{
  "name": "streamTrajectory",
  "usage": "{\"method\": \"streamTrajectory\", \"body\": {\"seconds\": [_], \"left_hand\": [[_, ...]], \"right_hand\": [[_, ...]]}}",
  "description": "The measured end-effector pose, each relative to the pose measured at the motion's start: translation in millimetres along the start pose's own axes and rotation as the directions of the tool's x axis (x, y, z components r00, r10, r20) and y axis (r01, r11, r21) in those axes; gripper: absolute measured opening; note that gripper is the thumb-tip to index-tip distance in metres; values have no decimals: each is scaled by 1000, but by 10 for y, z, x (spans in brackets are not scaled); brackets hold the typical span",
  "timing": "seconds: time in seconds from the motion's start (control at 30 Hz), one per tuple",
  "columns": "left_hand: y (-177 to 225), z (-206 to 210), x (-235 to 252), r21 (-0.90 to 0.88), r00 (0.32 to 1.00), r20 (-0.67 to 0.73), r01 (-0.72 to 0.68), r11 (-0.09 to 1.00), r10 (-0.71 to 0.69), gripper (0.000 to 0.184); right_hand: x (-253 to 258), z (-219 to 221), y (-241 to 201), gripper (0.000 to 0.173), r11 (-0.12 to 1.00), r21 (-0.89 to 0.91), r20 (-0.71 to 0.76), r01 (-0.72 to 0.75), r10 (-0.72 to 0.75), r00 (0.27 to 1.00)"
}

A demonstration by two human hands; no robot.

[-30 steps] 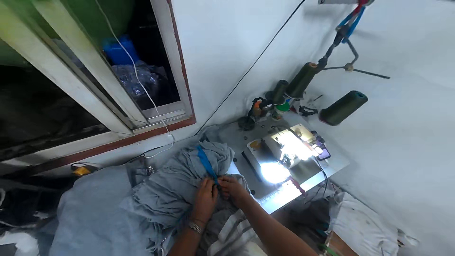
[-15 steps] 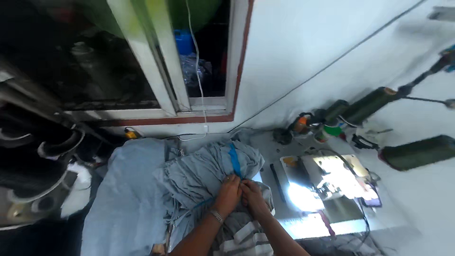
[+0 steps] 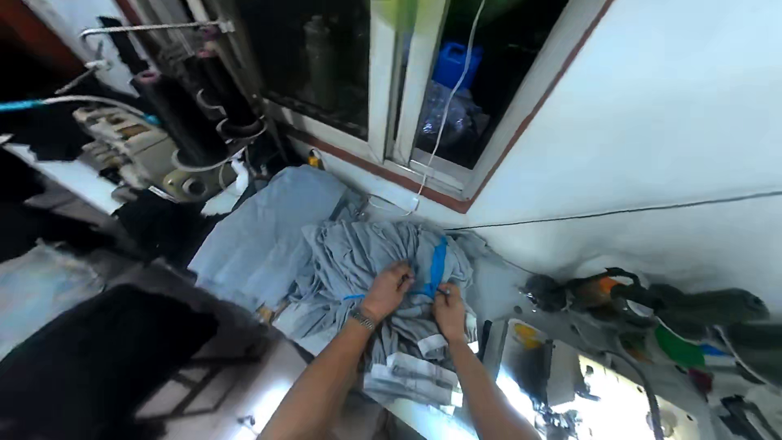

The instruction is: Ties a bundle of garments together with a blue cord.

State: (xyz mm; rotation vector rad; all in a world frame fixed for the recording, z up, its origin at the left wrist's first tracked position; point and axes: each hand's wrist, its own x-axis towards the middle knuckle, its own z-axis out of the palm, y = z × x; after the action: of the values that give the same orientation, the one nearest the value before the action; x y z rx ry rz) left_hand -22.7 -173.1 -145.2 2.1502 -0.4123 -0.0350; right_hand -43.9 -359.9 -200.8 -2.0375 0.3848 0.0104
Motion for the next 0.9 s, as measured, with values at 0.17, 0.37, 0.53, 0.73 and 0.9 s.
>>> {"method": "streamTrajectory", "body": {"seconds": [0.17, 0.37, 0.53, 0.73, 0.9], "left_hand": [[-609, -232, -1525, -79, 712, -506, 524, 848, -487, 23], [-1247, 304, -2740, -294, 361, 1, 891, 344, -933, 32], [-1495, 819, -2535, -187, 452, 205, 889, 419, -868, 34], [-1886, 1200, -2104, -222, 218, 90, 956, 194, -972, 55], [-1915, 1500, -1928, -167, 176, 40, 972, 167, -984, 56]], "right_hand": [[-421, -105, -183, 31, 980, -90, -39, 176, -180, 983], [-1141, 23, 171, 77, 543, -374, 363, 752, -660, 658], [-1019, 311, 168, 71, 489, -484, 318, 726, -674, 667], [-930, 363, 425, 77, 447, -467, 208, 763, -783, 586], [-954, 379, 494, 72, 463, -440, 178, 769, -794, 581]]}}
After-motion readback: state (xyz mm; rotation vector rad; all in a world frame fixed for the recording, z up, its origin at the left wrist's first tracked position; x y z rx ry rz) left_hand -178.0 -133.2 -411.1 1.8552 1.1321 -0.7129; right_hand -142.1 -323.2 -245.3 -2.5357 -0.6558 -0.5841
